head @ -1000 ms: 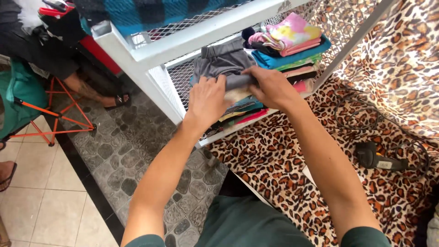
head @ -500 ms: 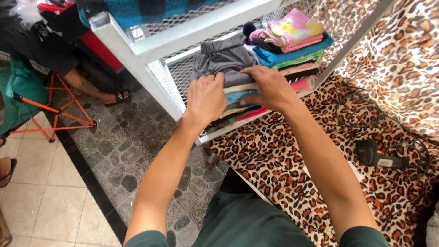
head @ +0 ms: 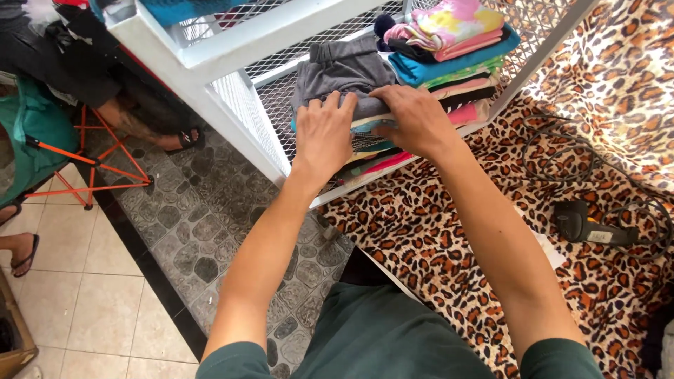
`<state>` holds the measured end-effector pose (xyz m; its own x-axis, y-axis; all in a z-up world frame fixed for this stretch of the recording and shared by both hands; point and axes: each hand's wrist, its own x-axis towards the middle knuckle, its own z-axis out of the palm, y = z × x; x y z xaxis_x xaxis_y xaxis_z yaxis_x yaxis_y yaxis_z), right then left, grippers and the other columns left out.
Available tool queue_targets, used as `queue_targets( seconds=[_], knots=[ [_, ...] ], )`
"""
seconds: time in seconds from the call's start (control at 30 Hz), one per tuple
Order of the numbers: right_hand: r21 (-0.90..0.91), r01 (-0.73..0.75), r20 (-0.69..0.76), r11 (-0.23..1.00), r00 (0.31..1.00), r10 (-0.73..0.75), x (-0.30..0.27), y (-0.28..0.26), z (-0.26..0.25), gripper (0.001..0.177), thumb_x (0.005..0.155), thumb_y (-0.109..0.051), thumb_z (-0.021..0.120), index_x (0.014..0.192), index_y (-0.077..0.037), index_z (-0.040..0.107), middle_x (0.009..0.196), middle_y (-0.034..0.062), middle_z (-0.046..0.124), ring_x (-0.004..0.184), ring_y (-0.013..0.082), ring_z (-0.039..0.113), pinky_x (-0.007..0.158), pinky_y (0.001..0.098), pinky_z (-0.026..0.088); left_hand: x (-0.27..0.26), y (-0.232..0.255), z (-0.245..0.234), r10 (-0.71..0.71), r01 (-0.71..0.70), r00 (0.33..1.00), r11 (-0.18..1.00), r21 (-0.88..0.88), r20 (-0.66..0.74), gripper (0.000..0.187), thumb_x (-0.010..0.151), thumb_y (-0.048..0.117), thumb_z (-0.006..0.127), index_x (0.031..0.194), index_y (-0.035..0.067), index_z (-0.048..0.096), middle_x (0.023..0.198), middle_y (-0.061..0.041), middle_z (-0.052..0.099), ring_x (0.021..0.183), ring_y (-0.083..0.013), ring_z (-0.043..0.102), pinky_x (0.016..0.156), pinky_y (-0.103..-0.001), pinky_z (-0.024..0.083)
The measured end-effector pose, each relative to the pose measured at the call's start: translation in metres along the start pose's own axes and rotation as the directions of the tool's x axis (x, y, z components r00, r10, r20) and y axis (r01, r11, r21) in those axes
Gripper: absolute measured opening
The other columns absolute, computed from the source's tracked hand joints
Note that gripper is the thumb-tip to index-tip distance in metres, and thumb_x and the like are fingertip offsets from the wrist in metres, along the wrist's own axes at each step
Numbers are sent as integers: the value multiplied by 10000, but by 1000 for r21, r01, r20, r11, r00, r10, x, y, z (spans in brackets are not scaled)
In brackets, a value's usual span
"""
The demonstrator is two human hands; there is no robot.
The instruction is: Scanning labels and folding baby clothes for organization in a stockroom.
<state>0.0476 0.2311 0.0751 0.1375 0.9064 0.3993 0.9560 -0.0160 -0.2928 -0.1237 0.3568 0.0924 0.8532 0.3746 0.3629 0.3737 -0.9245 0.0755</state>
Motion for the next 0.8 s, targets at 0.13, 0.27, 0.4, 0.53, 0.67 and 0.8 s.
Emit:
queue_targets(
  seconds=[0.13, 0.27, 0.4, 0.53, 0.67, 0.8],
  knots=[
    [-6, -15, 17, 1000, 1000, 15, -3, -15, -6, 897, 598, -309, 950, 1365, -75, 549, 1266, 146, 666, 1174, 342, 623, 926, 480, 453, 0, -1, 3, 3, -3, 1000, 999, -33, 11, 554, 694, 124, 854, 1195, 105, 619, 1063, -116, 665, 953, -366, 673, 784, -495, 503],
    [-131, 40, -53, 991, 997, -47, -4, -18, 3, 1081, 540, -364, 972, 1450, -71, 467, 1286, 155, 644, 1200, 353, 606, 986, 495, 446, -4, 4, 6, 4, -3, 999, 1000, 25, -32, 507, 745, 66, 796, 1217, 88, 611, 1118, -126, 654, 974, -357, 662, 795, -486, 500],
    [-220, 58, -37, 974, 997, -68, -4, -2, 12, 937, 659, -292, 938, 1458, -70, 503, 1209, 147, 680, 1126, 339, 647, 962, 463, 464, -12, 2, 23, 137, -72, 931, 978, 198, -338, 1038, 364, 468, 834, 1263, 34, 549, 1243, -202, 622, 1035, -375, 619, 775, -461, 489],
    [-199, 116, -56, 973, 990, -130, -6, 4, 10, 685, 763, -275, 922, 1332, -112, 579, 1139, 94, 722, 1042, 296, 678, 951, 454, 462, -13, -7, 23, 126, -57, 965, 957, 285, -230, 748, 658, 101, 905, 1304, 88, 527, 1310, -154, 617, 1063, -312, 606, 815, -442, 485],
    [-186, 122, -90, 975, 986, -141, -3, -1, 4, 582, 800, -191, 895, 1301, -82, 619, 1065, 97, 721, 1015, 293, 686, 908, 440, 467, -4, -4, 7, 47, -42, 997, 996, 83, -54, 831, 543, 163, 947, 1266, 87, 545, 1172, -126, 636, 1035, -340, 625, 823, -463, 503],
    [-89, 53, -70, 995, 996, -59, -4, -6, -6, 568, 798, -190, 894, 1294, -85, 638, 1064, 122, 728, 1006, 325, 686, 848, 476, 478, -2, -1, 0, 29, -28, 999, 999, 45, -14, 882, 506, 194, 964, 1276, 83, 548, 1129, -121, 643, 1013, -345, 633, 814, -474, 506]
  ],
)
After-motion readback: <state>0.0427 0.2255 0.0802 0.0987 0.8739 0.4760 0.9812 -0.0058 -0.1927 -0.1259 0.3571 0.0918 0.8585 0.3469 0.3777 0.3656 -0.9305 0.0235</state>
